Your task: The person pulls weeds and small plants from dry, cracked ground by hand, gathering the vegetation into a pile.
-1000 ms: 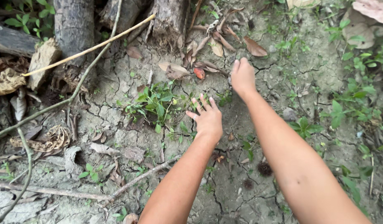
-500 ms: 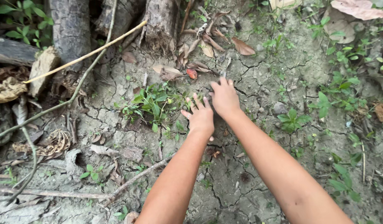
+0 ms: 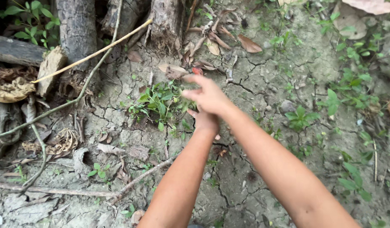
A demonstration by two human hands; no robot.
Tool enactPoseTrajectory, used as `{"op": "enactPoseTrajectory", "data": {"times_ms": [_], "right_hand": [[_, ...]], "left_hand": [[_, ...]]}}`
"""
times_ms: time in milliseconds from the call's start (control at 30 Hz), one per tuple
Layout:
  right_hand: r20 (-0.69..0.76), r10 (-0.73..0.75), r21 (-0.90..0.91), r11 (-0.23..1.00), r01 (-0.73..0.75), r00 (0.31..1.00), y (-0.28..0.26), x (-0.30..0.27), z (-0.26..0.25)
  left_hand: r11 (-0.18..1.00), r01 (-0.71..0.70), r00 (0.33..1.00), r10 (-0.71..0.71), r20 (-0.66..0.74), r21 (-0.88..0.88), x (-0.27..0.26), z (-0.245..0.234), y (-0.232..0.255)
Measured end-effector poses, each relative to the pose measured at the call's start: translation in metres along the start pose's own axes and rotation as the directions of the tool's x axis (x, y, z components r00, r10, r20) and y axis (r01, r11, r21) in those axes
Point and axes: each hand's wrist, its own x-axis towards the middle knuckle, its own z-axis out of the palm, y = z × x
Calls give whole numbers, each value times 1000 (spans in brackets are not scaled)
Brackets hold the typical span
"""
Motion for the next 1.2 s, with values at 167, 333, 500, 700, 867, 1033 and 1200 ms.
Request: {"op": "enactPoseTrajectory", "data": {"times_ms": [167, 333, 500, 700, 867, 1033, 1200], "right_hand": [[-226, -289, -743, 669, 27, 930, 66, -26, -60], [-185, -414, -982, 120, -148, 891, 120, -96, -121], [-164, -136, -984, 93, -152, 977, 172, -135, -178], [-93, 35, -932, 347, -100, 995, 185, -92, -228], [-144, 44, -823, 550, -145, 989, 112, -102, -232], [-210, -49, -627, 773, -96, 977, 99, -124, -222], [-53, -152, -774, 631, 55, 987, 131, -151, -178]], "left_hand": [[986, 147, 989, -145, 21, -82, -14, -24, 6], [985, 157, 987, -153, 58, -74, -20, -38, 10], [982, 187, 982, -186, 35, -4, -17, -31, 14], [968, 249, 968, -249, -9, 22, -12, -22, 23], [966, 252, 968, -250, -31, 51, -27, -9, 18], [976, 184, 978, -170, -125, 115, -25, -5, 45], [930, -145, 984, 170, -46, 338, -13, -54, 115]]}}
